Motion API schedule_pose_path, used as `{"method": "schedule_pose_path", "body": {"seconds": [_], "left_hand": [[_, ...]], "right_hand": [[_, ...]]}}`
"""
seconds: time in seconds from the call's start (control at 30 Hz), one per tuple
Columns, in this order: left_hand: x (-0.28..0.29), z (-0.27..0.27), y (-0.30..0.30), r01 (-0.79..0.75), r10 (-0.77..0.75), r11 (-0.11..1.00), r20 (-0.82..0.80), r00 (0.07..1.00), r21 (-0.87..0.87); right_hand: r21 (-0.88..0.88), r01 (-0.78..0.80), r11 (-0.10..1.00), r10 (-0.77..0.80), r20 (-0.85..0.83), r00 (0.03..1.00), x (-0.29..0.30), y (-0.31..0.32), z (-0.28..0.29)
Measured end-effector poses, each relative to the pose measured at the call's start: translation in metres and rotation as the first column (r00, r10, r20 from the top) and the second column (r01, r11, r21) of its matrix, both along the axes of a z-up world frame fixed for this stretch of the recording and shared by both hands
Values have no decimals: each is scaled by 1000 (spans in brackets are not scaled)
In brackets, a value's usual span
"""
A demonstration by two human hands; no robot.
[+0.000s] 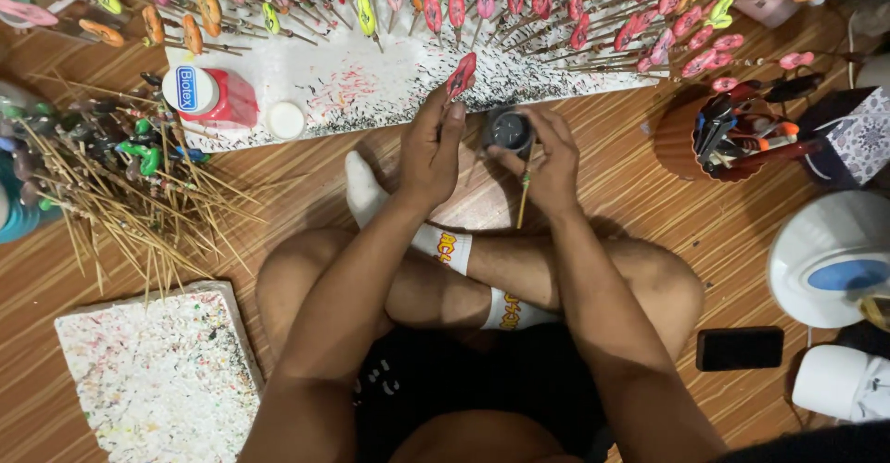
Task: Painting and decorating small frog-shaped fishing lures attached to sticks
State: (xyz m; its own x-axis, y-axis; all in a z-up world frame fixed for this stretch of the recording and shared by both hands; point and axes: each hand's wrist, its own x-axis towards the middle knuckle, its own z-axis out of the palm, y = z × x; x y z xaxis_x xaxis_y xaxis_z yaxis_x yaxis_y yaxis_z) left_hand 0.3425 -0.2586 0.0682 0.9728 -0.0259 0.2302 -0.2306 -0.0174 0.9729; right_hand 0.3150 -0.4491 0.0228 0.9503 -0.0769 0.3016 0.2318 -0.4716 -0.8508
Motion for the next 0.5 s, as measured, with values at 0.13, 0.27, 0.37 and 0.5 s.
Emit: {"method": "schedule_pose_path", "body": {"seconds": [0.13,0.27,0.37,0.5], "left_hand": [[2,-27,-3,5,-5,1000,-6,1000,-12],[2,-18,-2,8,-9,1000,-39,999,-16],[0,-16,-2,21,-21,1000,-69,997,-9],[-2,-30,-1,33,-32,999,-84,996,1]], "right_hand": [[24,5,1000,-4,-32,999,0,-2,-14],[11,11,1000,-11,-26,1000,-2,-3,-6],[23,14,1000,-13,-52,999,0,-5,-9],[5,70,998,-69,-53,996,-3,-3,-10]]}}
